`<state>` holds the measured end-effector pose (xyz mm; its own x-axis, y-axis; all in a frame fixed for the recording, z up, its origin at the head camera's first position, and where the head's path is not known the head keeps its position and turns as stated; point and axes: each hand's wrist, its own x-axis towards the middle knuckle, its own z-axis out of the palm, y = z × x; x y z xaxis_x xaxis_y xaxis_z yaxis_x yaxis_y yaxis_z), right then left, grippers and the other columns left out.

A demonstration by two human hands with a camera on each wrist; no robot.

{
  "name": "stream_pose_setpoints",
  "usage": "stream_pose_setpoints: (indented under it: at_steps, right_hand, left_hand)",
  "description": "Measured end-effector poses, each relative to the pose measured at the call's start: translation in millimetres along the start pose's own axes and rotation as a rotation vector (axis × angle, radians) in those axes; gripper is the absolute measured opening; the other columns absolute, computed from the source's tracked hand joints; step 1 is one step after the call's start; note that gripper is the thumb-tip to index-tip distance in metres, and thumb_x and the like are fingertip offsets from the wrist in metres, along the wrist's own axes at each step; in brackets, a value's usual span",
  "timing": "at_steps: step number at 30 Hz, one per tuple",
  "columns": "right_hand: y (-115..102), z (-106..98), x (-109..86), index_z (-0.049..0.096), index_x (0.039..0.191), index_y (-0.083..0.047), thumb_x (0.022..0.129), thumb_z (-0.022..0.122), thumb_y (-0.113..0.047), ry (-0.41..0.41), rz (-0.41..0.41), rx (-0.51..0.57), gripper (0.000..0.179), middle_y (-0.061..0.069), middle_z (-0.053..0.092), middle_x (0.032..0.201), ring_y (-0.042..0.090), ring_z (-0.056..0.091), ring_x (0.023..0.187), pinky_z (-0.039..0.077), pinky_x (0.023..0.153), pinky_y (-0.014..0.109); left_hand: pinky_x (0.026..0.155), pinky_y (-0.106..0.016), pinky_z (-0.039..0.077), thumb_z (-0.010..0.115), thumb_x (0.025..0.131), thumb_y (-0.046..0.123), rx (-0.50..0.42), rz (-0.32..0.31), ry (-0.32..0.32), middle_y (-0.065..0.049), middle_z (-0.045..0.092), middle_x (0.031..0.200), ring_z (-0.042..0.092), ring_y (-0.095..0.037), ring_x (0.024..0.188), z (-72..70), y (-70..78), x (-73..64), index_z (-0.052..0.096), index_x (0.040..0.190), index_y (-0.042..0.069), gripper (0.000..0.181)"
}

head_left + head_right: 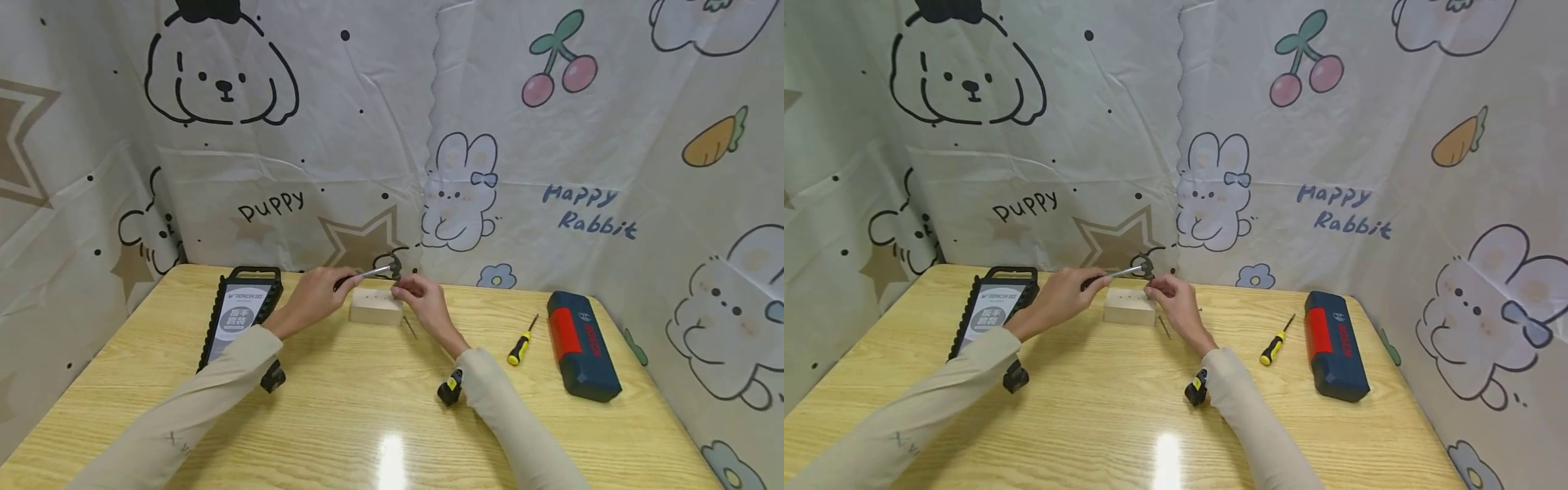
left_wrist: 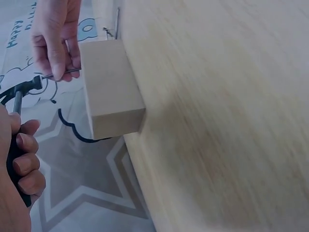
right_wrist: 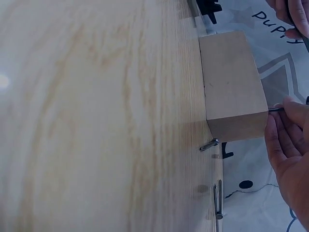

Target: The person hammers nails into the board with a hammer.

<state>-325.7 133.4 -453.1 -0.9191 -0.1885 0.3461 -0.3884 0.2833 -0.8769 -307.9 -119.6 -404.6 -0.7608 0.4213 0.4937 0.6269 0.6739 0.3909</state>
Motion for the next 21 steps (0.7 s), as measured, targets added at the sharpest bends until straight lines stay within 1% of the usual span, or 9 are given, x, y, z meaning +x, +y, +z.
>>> stream_pose_setpoints:
  at_steps: [2,4,7,10,13,14,16,18,21]
  right_hand:
    - [-0.2,-0.5,-0.1,0.074,0.108,0.001,0.098,0.074,-0.009,0.000,0.002,0.004,0.013,0.017,0.076,0.109,0.028,0.074,0.101,0.057,0.088,0.026]
    - [-0.4,-0.5,-0.3,0.073,0.108,0.001,0.098,0.074,-0.008,0.000,0.005,0.005,0.013,0.017,0.076,0.109,0.028,0.074,0.102,0.057,0.088,0.026]
    - [-0.9,0.4,-0.1,0.074,0.109,0.000,0.099,0.074,-0.008,0.001,0.007,0.003,0.014,0.017,0.076,0.109,0.026,0.074,0.101,0.057,0.088,0.026]
    - [-1.2,2.2,0.5,0.073,0.108,0.000,0.099,0.073,-0.008,-0.002,0.001,0.001,0.013,0.016,0.076,0.109,0.024,0.074,0.101,0.058,0.089,0.027]
    - [-1.5,3.1,0.6,0.073,0.108,0.000,0.099,0.073,-0.008,-0.006,-0.005,-0.007,0.013,0.016,0.076,0.110,0.024,0.074,0.101,0.058,0.090,0.029]
    - [-1.6,3.2,0.4,0.073,0.108,0.000,0.099,0.073,-0.008,-0.005,-0.005,-0.010,0.013,0.016,0.076,0.109,0.024,0.074,0.101,0.058,0.091,0.030]
    - [-2.0,2.9,-0.4,0.073,0.109,0.000,0.099,0.073,-0.009,0.000,0.001,-0.018,0.013,0.015,0.076,0.109,0.024,0.074,0.101,0.058,0.090,0.029]
    - [-2.0,2.4,-1.0,0.073,0.109,-0.001,0.099,0.073,-0.009,0.005,0.007,-0.017,0.013,0.015,0.076,0.109,0.025,0.073,0.101,0.058,0.089,0.029]
    - [-2.3,1.5,-1.1,0.073,0.108,0.000,0.099,0.073,-0.009,0.006,0.005,-0.019,0.012,0.016,0.076,0.109,0.028,0.074,0.102,0.058,0.090,0.030]
  left_hand:
    - [0.052,-0.027,0.030,0.063,0.107,0.024,-0.018,0.002,0.030,0.003,0.051,0.062,0.034,-0.008,0.050,-2.2,2.4,3.5,0.077,0.108,0.007,0.022]
    - [0.051,-0.027,0.030,0.062,0.108,0.024,-0.074,-0.014,0.080,0.002,0.048,0.061,0.033,-0.010,0.049,-4.6,4.9,6.3,0.076,0.105,0.007,0.022]
    - [0.050,-0.028,0.031,0.059,0.110,0.023,-0.160,-0.048,0.126,-0.001,0.049,0.062,0.035,-0.012,0.049,-6.5,7.3,6.8,0.075,0.111,0.007,0.023]
    - [0.050,-0.027,0.032,0.058,0.110,0.024,-0.098,-0.042,0.079,-0.001,0.059,0.068,0.038,-0.010,0.050,-5.5,7.3,3.5,0.076,0.115,0.006,0.026]
    - [0.051,-0.028,0.030,0.061,0.109,0.024,-0.007,-0.011,0.047,-0.002,0.060,0.067,0.037,-0.009,0.051,-5.7,8.4,2.0,0.078,0.110,0.006,0.025]
    - [0.052,-0.028,0.030,0.061,0.108,0.024,-0.002,-0.006,0.061,-0.001,0.060,0.067,0.037,-0.009,0.051,-6.3,9.4,2.7,0.078,0.108,0.006,0.024]
    - [0.052,-0.029,0.031,0.061,0.109,0.024,-0.054,-0.014,0.111,-0.001,0.056,0.065,0.037,-0.011,0.051,-7.7,11.8,5.0,0.077,0.106,0.007,0.023]
    - [0.052,-0.030,0.032,0.059,0.110,0.023,-0.105,-0.016,0.133,-0.001,0.050,0.062,0.036,-0.013,0.050,-7.8,12.9,7.9,0.075,0.105,0.007,0.024]
    - [0.052,-0.029,0.032,0.057,0.110,0.025,-0.076,-0.023,0.053,0.002,0.049,0.063,0.036,-0.010,0.050,-4.2,11.4,7.6,0.075,0.110,0.008,0.025]
